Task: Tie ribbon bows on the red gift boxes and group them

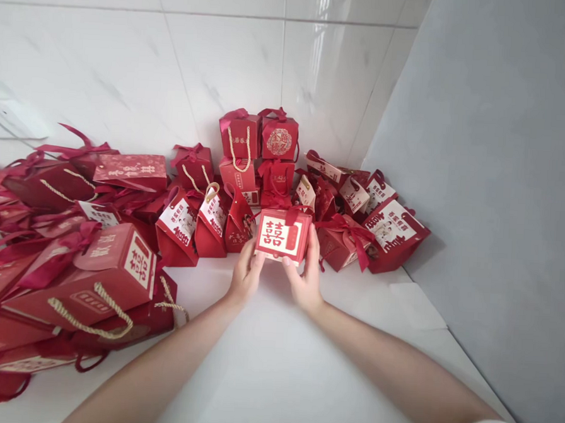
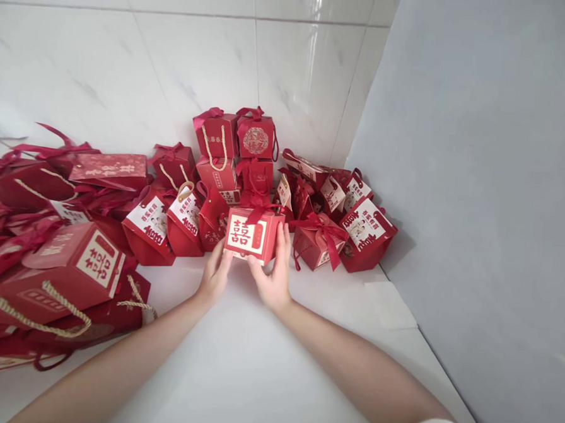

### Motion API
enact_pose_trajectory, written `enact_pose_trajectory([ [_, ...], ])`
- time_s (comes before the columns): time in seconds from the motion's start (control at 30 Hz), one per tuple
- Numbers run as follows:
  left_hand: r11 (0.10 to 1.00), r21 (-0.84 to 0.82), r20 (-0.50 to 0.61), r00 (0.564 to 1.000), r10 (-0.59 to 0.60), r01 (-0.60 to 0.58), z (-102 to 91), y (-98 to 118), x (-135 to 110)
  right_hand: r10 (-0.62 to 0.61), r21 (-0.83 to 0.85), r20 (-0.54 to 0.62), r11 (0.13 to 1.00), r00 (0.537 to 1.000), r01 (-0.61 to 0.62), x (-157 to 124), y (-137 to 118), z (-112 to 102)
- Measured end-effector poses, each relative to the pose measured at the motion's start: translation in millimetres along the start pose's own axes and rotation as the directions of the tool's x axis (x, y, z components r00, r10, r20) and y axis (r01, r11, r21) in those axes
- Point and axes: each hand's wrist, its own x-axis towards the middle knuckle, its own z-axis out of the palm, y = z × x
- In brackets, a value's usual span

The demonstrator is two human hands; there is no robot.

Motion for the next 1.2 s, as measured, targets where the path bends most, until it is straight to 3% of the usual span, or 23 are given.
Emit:
enact_pose_trajectory([
  [0.07,0.998,-0.055,-0.021,0.999,-0.030,0.029,1.2,4,0,-0.010,-0.115,-0.039,0.993,0.999,0.005,1,-4,-1],
  [0.13,0.987,-0.153,0.077,0.996,-0.034,0.046,1.9,5,0,-0.031,-0.174,-0.014,0.984,0.999,0.028,0,-9,-2],
  [0.2,0.970,-0.219,0.158,0.985,-0.066,0.101,1.6,2,-1,-0.068,-0.139,0.045,0.988,0.997,0.074,-3,-14,-5],
  [0.3,0.938,-0.256,0.140,0.969,-0.204,0.234,0.2,-8,-1,-0.113,0.023,0.073,0.993,0.991,0.112,-7,-18,-8],
  [0.43,0.888,-0.339,0.148,0.950,-0.277,0.311,1.1,-17,0,0.002,0.142,0.065,0.990,0.998,-0.012,-7,-11,-4],
  [0.6,0.842,-0.386,0.211,0.924,-0.318,0.377,5.3,-8,0,0.172,0.356,0.188,0.906,0.967,-0.230,2,2,1],
  [1.2,0.859,-0.358,0.207,0.928,-0.309,0.366,5.4,-13,-1,0.210,0.367,0.151,0.896,0.966,-0.252,3,6,0],
])
